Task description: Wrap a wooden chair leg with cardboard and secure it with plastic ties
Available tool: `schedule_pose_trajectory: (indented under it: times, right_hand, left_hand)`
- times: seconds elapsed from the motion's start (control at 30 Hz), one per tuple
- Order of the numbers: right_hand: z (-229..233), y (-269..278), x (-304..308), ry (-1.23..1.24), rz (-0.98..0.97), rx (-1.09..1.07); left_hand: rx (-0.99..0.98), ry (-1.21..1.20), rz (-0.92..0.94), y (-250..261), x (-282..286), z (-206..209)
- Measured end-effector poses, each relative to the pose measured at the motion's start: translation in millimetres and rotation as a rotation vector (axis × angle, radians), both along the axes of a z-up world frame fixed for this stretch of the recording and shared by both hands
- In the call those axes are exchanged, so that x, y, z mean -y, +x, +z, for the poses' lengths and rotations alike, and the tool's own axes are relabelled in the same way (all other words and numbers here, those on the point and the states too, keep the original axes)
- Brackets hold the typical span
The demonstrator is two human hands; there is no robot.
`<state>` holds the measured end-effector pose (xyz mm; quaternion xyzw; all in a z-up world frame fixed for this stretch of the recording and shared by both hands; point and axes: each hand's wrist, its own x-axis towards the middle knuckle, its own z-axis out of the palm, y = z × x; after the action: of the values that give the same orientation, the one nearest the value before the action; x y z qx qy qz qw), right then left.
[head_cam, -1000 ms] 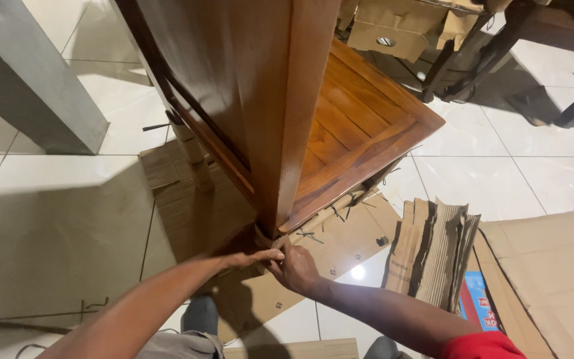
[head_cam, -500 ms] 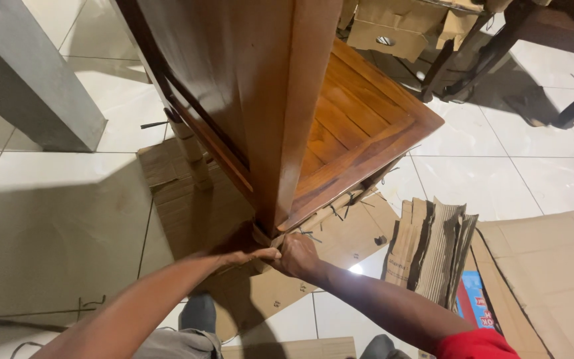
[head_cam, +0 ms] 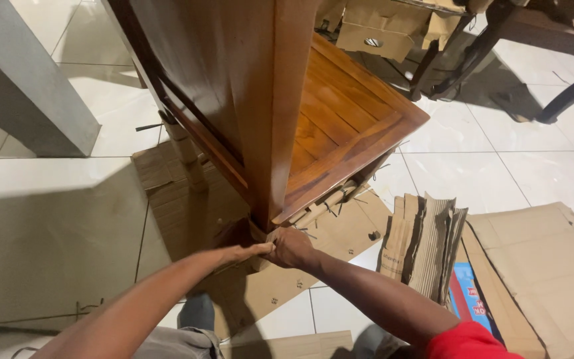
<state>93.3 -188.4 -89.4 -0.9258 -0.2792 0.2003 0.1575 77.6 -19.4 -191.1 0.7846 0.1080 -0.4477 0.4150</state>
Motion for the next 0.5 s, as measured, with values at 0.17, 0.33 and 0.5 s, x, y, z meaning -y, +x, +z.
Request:
schedule_pose_trajectory:
  times: [0.17,0.33,0.5]
  right_hand:
    - [4,5,-2,-0.036,0.009,-0.033]
    - [-2,11,-4,-0.063,0.01,-0.033]
    - [-31,15,1,0.136,0.072,0.038]
  left_hand:
    - [-0.002,0.041,-0.015,18,3,-50]
    - [0.043,0.002,0.01,20,-5,-85]
    - [0.027,0.16,0.043,-10,-17,-15]
